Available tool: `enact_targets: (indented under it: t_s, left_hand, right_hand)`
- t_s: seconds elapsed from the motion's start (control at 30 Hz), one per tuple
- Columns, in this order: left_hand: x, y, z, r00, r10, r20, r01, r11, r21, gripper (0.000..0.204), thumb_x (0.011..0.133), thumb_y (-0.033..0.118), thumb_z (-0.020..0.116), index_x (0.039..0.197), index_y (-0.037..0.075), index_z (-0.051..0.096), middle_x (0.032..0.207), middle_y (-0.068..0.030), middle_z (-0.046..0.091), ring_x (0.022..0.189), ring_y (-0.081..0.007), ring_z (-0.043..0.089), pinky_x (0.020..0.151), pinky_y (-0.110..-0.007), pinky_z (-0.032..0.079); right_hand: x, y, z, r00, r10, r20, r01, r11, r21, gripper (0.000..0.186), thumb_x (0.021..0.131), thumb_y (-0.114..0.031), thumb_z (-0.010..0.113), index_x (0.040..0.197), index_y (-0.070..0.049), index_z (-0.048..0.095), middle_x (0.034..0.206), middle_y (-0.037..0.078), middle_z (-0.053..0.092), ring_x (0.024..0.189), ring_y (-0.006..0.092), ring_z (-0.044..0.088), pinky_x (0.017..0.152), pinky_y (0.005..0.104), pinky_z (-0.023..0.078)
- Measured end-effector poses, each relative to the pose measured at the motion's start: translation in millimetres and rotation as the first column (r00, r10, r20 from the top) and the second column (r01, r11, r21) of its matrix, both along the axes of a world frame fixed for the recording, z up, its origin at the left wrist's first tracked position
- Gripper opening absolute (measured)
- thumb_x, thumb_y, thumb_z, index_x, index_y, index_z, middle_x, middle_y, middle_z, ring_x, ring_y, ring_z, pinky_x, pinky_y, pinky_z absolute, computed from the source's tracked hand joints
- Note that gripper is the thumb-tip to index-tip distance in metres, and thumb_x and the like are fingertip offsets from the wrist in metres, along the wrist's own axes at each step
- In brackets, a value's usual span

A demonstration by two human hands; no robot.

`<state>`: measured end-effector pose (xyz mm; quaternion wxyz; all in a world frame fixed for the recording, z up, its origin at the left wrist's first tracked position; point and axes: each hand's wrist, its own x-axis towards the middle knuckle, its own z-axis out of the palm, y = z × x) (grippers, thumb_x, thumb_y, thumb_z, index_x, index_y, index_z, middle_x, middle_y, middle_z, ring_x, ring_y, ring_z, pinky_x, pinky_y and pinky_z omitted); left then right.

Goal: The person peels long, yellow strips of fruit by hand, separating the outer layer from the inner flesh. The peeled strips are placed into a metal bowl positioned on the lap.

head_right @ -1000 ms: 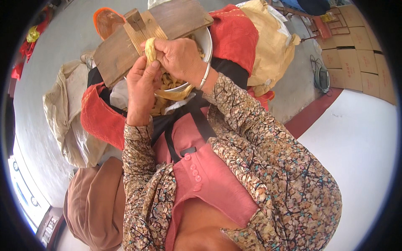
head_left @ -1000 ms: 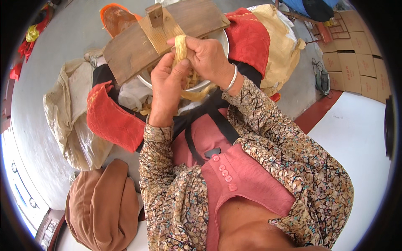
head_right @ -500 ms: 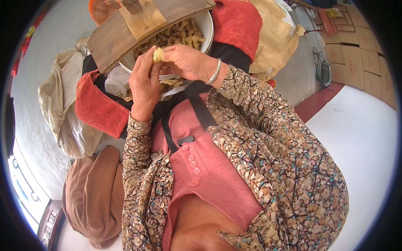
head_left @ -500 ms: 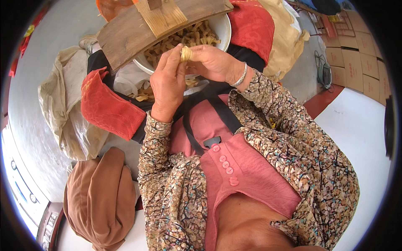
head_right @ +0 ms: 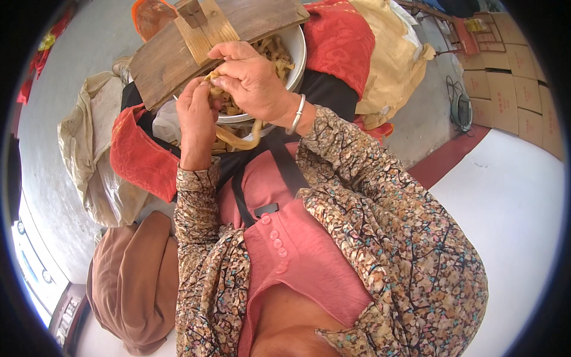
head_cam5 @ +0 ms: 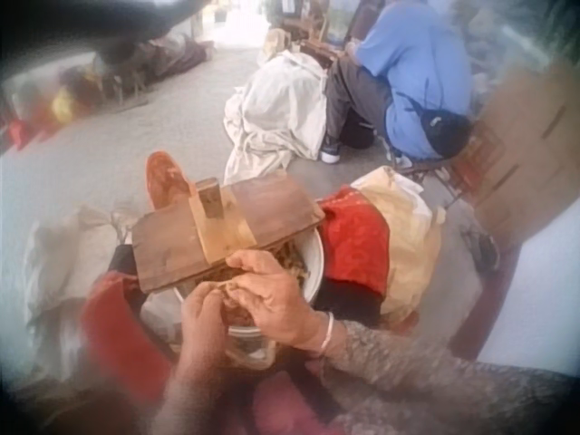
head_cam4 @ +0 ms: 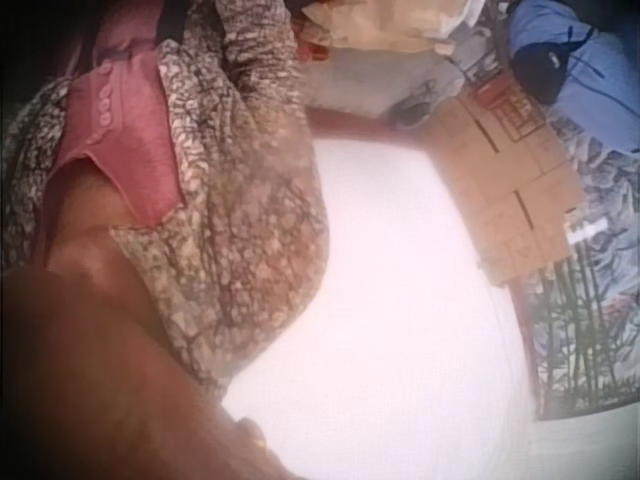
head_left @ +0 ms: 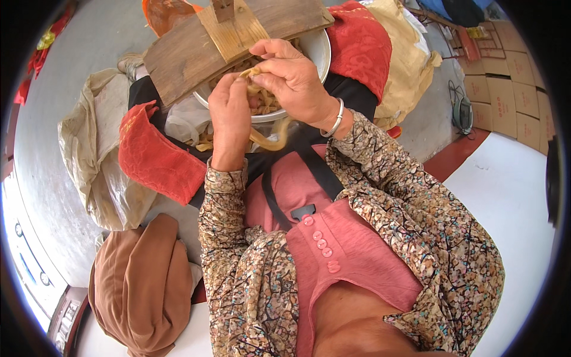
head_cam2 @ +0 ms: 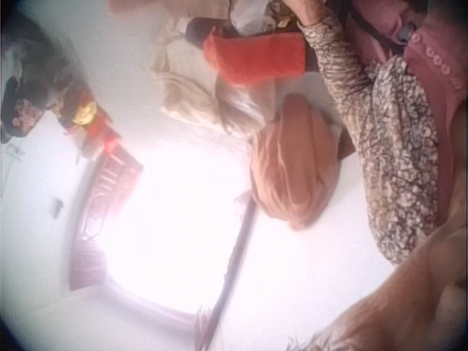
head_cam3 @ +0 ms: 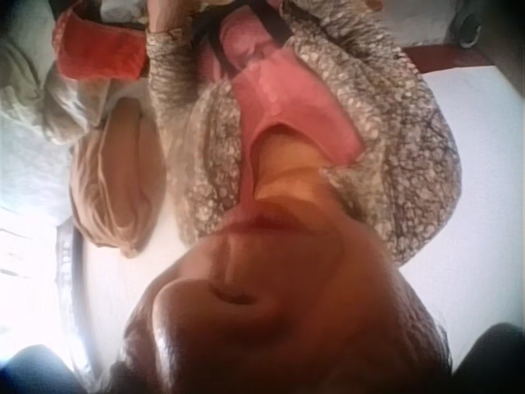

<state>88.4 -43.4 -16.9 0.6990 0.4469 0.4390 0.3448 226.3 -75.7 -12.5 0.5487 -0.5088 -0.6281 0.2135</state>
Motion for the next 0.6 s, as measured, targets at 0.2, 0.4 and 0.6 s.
enact_targets:
  t_s: [0.2, 0.4, 0.6]
  left_hand:
    - [-36, -34, 2, 0.947, -0.164, 0.277, 0.230, 0.947, -0.224, 0.023, 0.098, 0.024, 0.048, 0.096, 0.004, 0.059, 0.061, 0.0048, 0.047, 0.047, -0.0025, 0.036, 0.041, -0.017, 0.023]
    - [-55, -36, -9, 0.801, 0.179, -0.571, 0.298, 0.707, 0.641, 0.011, 0.090, 0.014, 0.059, 0.098, 0.007, 0.061, 0.071, -0.0115, 0.058, 0.063, -0.0278, 0.060, 0.056, -0.035, 0.046]
    - [-39, -23, 11, 0.790, 0.130, -0.599, 0.465, 0.510, 0.724, 0.008, 0.087, 0.012, 0.059, 0.093, 0.006, 0.060, 0.080, -0.0116, 0.061, 0.070, -0.0350, 0.059, 0.056, -0.038, 0.046]
  right_hand:
    - [7, 2, -7, 0.814, -0.030, -0.581, -0.100, 0.976, -0.191, 0.010, 0.084, 0.002, 0.062, 0.093, 0.004, 0.066, 0.116, 0.006, 0.053, 0.098, 0.0124, 0.054, 0.083, 0.0260, 0.046]
    - [35, 1, -5, 0.955, 0.116, -0.272, -0.185, 0.952, -0.242, 0.027, 0.089, -0.009, 0.060, 0.115, -0.003, 0.061, 0.125, 0.003, 0.051, 0.108, 0.0086, 0.050, 0.090, 0.0227, 0.042]
    - [27, 1, 29, 0.715, 0.267, 0.646, -0.253, 0.960, -0.117, 0.026, 0.080, -0.028, 0.066, 0.098, -0.010, 0.063, 0.098, 0.007, 0.062, 0.096, 0.0246, 0.058, 0.087, 0.0360, 0.040]
